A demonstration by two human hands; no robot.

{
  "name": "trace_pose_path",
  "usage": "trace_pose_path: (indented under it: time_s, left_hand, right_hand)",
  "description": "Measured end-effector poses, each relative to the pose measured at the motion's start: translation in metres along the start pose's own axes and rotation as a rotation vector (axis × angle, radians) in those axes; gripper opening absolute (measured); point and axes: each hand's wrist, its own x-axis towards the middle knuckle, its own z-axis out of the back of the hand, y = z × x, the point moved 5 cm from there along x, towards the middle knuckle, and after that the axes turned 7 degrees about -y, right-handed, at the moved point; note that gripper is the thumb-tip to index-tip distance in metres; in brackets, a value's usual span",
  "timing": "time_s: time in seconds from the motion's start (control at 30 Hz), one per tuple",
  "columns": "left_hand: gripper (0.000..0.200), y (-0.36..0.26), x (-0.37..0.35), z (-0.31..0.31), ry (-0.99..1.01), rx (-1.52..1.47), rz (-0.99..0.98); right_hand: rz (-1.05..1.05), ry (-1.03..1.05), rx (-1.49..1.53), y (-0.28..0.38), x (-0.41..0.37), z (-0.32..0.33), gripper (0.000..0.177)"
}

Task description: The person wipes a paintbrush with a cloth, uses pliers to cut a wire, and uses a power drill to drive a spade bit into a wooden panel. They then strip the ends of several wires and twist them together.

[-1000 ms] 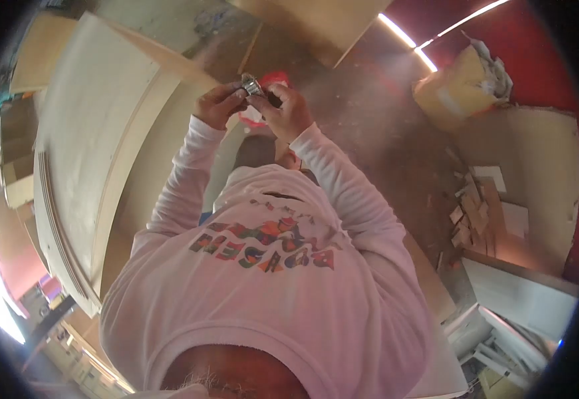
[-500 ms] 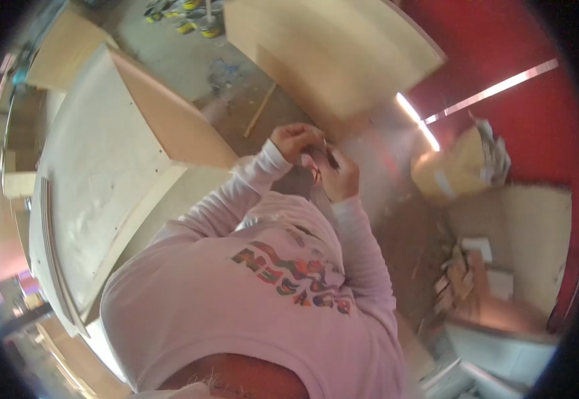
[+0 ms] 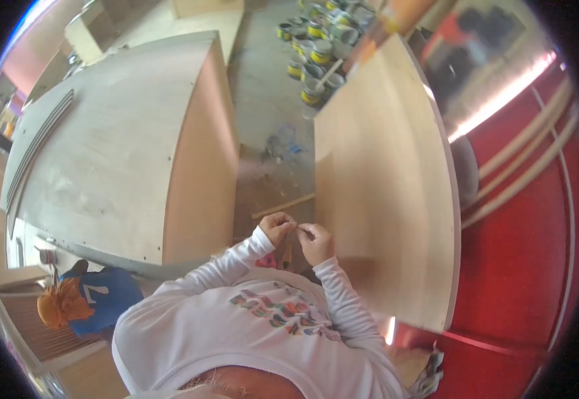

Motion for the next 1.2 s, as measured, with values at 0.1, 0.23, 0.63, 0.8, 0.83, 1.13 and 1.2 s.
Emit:
trace_pose_path:
  time_s: [0.1,0.23,0.63,0.8,0.83,1.13,1.2]
  left_hand:
    - [0.015,-0.023,0.026,0.02,-0.155,-0.167,0.026]
    - [0.012,-0.004,0.066,0.052,-0.409,-0.209,-0.028]
    - [0.018,-0.007,0.396,0.096,-0.387,-0.609,0.353]
    - [0.022,-0.086,0.587,0.13,-0.391,-0.248,0.281]
    - [0.022,-0.086,0.625,0.139,-0.355,-0.202,0.274]
    - [0.038,-0.059,0.854,0.297,-0.418,0.451,0.463]
    - [0.039,-0.042,0.878,0.346,-0.49,0.405,0.444]
  right_hand:
    - [0.229,0.131,-0.074,0.016,0.056,-0.024,0.008]
    - [0.189,0.346,-0.045,0.014,0.119,-0.074,0.011]
    - [-0.724,0.424,0.637,-0.097,0.429,-0.16,0.01]
    - [-0.646,0.265,0.714,-0.101,0.586,-0.136,0.015]
    - [-0.625,0.233,0.696,-0.095,0.613,-0.13,0.016]
    - [-0.149,0.414,0.472,-0.011,0.83,-0.245,0.012]
    - [-0.103,0.448,0.376,0.0,0.871,-0.291,0.012]
